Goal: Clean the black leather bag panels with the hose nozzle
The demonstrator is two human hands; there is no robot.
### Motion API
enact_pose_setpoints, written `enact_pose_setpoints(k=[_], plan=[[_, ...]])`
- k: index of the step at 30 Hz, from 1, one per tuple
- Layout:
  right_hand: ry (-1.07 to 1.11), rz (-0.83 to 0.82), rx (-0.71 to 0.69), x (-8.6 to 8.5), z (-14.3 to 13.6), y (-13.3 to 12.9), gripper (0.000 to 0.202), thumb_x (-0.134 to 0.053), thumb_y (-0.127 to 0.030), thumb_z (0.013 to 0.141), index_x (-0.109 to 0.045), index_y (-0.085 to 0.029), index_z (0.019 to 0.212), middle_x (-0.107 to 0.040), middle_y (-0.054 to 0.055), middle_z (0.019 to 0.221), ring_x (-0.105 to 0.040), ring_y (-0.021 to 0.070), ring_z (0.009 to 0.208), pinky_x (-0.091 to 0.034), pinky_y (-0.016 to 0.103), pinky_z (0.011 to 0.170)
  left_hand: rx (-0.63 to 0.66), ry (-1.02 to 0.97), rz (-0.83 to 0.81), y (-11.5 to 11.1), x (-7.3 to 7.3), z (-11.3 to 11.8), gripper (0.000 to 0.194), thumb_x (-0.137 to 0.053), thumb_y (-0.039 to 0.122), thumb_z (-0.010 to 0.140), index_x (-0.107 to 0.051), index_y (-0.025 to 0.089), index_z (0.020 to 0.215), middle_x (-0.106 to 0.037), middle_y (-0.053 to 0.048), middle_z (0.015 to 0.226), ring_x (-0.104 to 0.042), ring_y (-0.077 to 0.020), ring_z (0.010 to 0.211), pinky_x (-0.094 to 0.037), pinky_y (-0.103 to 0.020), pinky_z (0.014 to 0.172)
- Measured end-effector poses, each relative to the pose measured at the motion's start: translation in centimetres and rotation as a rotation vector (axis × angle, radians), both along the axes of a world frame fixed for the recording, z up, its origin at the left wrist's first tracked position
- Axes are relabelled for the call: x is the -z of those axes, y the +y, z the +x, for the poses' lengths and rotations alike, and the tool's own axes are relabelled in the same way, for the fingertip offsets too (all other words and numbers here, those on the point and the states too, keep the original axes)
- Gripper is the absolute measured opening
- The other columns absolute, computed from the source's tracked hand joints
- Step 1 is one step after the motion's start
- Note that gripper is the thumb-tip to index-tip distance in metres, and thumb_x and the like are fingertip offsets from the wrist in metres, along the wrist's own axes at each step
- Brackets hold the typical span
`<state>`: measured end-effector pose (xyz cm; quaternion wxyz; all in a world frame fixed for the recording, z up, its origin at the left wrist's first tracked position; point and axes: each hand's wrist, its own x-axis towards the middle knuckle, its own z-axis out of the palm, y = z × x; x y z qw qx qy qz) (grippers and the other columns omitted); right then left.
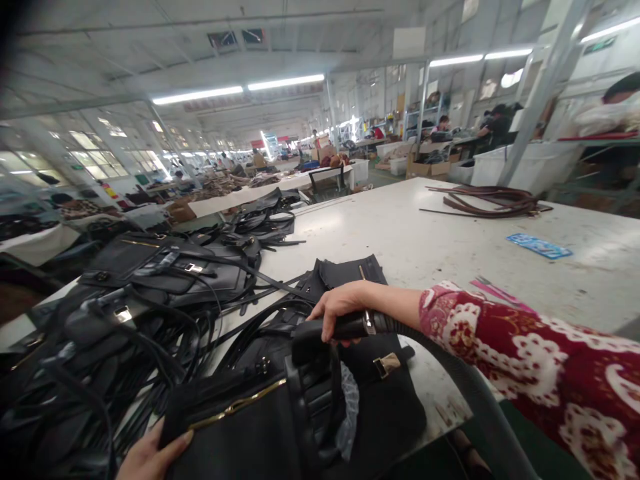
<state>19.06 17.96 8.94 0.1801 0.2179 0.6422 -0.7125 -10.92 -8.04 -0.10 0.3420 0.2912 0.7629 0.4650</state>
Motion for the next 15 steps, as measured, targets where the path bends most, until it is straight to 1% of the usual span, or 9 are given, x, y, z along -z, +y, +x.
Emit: enact_pose_setpoints(k=[2, 4, 6, 9, 11, 13, 15], plan=[[0.019, 0.010, 0.000, 0.3, -0.3, -0.3, 0.071, -0.067, -0.011, 0.058, -0.046, -0.024, 0.124, -0.063, 0.000, 0.063, -0.058, 0.0162, 0.042, -0.049, 0.027, 0.036, 0.058, 0.005, 0.006, 1.5, -0.7, -0.6, 0.047, -0.066, 0.026, 0.053, -0.057, 0.018, 0.098, -0.068, -0.002, 0.092, -0.056, -0.0270, 0.098, -0.042, -0.037, 0.090], [0.058, 0.022, 0.022, 0.5, -0.2, -0.9, 0.072, -0.067, -0.012, 0.060, -0.042, -0.026, 0.126, -0.062, -0.001, 0.067, -0.057, 0.0141, 0.044, -0.049, 0.024, 0.038, 0.075, 0.002, -0.018, 2.5, -0.9, -1.0, 0.046, -0.066, 0.021, 0.052, -0.058, 0.018, 0.097, -0.069, -0.001, 0.089, -0.058, -0.0269, 0.095, -0.042, -0.037, 0.089], [0.124, 0.045, 0.067, 0.5, 0.3, -1.8, 0.073, -0.066, -0.016, 0.063, -0.038, -0.027, 0.128, -0.061, -0.002, 0.071, -0.056, 0.0117, 0.046, -0.047, 0.021, 0.039, 0.046, -0.025, -0.037, 2.9, -0.7, -1.4, 0.046, -0.065, 0.019, 0.053, -0.057, 0.018, 0.099, -0.069, -0.001, 0.087, -0.059, -0.0262, 0.093, -0.045, -0.037, 0.085], [0.227, 0.131, 0.115, -0.3, 1.7, -3.5, 0.067, -0.063, -0.020, 0.068, -0.037, -0.027, 0.129, -0.058, -0.003, 0.072, -0.054, 0.0090, 0.048, -0.044, 0.017, 0.041, 0.023, -0.066, -0.050, 3.0, -0.2, -2.0, 0.050, -0.065, 0.018, 0.054, -0.055, 0.019, 0.102, -0.069, -0.002, 0.087, -0.058, -0.0257, 0.095, -0.048, -0.034, 0.078], [0.189, 0.184, 0.069, -1.0, 2.9, -5.1, 0.063, -0.061, -0.022, 0.070, -0.038, -0.027, 0.128, -0.057, -0.004, 0.069, -0.052, 0.0086, 0.047, -0.043, 0.016, 0.041, 0.030, -0.077, -0.046, 3.0, 0.0, -2.3, 0.051, -0.065, 0.018, 0.054, -0.054, 0.019, 0.104, -0.069, -0.003, 0.088, -0.059, -0.0250, 0.093, -0.049, -0.033, 0.075], [0.071, 0.253, -0.023, -1.4, 3.8, -7.1, 0.060, -0.061, -0.024, 0.068, -0.042, -0.029, 0.125, -0.057, -0.004, 0.066, -0.053, 0.0099, 0.048, -0.042, 0.017, 0.041, 0.052, -0.071, -0.048, 3.1, 0.0, -2.3, 0.051, -0.064, 0.018, 0.055, -0.054, 0.019, 0.105, -0.069, -0.002, 0.089, -0.061, -0.0241, 0.089, -0.049, -0.032, 0.073], [-0.005, 0.456, -0.056, -1.5, 4.4, -9.3, 0.056, -0.065, -0.026, 0.063, -0.051, -0.031, 0.117, -0.057, -0.003, 0.068, -0.054, 0.0122, 0.052, -0.038, 0.016, 0.041, 0.071, -0.053, -0.058, 3.3, 0.1, -2.2, 0.049, -0.063, 0.018, 0.056, -0.054, 0.019, 0.105, -0.069, -0.002, 0.087, -0.061, -0.0235, 0.088, -0.050, -0.031, 0.071]])
